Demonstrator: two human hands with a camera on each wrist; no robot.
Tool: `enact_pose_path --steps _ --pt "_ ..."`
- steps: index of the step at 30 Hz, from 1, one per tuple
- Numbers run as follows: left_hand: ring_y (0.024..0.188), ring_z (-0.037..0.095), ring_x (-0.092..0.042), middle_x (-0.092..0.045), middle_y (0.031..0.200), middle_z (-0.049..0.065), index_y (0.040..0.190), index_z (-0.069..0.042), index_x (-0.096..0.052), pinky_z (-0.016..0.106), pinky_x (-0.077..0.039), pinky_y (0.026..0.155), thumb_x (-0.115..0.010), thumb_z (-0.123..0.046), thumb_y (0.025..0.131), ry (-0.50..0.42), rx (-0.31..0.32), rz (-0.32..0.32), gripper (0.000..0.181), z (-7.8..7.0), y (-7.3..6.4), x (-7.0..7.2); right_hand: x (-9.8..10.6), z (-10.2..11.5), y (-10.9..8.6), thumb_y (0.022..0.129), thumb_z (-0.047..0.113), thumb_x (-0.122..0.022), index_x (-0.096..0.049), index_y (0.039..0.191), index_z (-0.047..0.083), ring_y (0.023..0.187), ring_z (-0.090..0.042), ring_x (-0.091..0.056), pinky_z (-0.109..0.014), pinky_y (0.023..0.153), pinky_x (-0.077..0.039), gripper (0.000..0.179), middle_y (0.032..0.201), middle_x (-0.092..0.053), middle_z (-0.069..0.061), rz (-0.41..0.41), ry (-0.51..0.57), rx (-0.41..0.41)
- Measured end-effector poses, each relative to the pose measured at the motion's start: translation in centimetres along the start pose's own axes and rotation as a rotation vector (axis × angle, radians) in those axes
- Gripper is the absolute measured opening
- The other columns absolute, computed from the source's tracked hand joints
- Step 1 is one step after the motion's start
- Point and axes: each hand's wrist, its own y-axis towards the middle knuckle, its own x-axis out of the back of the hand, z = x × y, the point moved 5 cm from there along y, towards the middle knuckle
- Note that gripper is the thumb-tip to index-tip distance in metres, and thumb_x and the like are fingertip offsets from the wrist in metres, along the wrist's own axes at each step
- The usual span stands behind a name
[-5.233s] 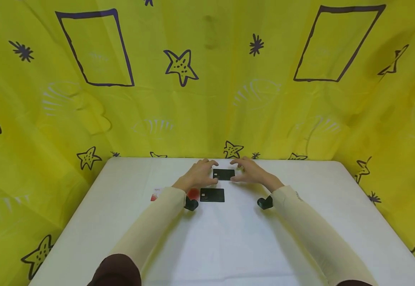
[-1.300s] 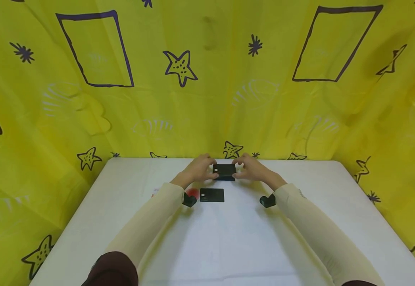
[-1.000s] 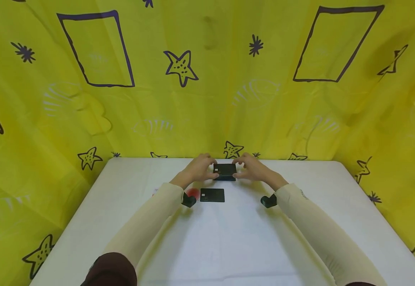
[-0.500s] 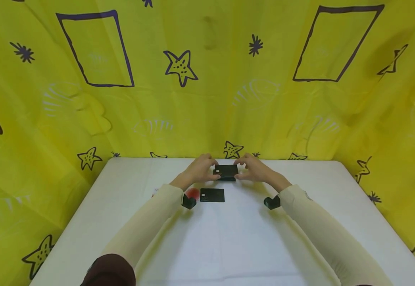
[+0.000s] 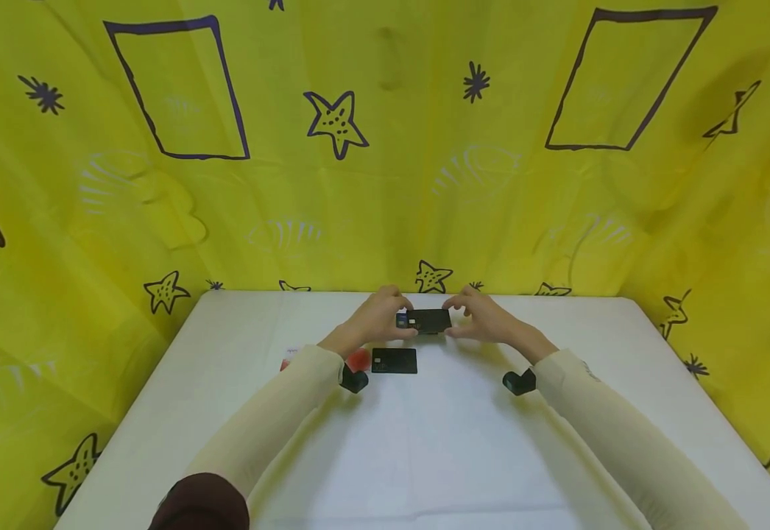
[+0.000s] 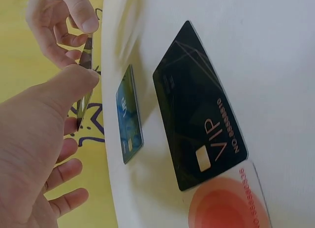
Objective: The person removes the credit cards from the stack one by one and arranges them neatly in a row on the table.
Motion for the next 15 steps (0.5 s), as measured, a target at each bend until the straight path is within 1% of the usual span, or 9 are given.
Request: enact_pose_path --steps 8,15 --pt "0.106 0.022 -0.055 -0.058 0.118 0.008 0.123 -0.009 -0.072 0.036 -0.048 0.096 -0.081 -0.044 0.087 -0.011 -0.031 -0.018 0.051 -0.6 0.0 -0.5 0.2 -0.1 -1.0 0.086 0.024 -0.082 -0.069 0.126 0.005 0.104 -0.035 -0.058 -0.049 0.088 -0.052 0.046 0.115 -0.058 -0.019 -0.019 -0.002 0.036" --pt "0.103 0.021 -0.053 -0.06 0.116 0.008 0.123 -0.008 -0.073 0.034 -0.048 0.091 -0.081 -0.044 0.087 -0.006 -0.076 -0.024 0.051 -1.1 0.0 -0.8 0.1 -0.3 -2.0 0.087 0.026 -0.083 -0.069 0.126 0.007 0.105 -0.035 -0.057 -0.048 0.086 -0.051 0.046 0.116 -0.057 -0.019 -0.021 0.015 0.036"
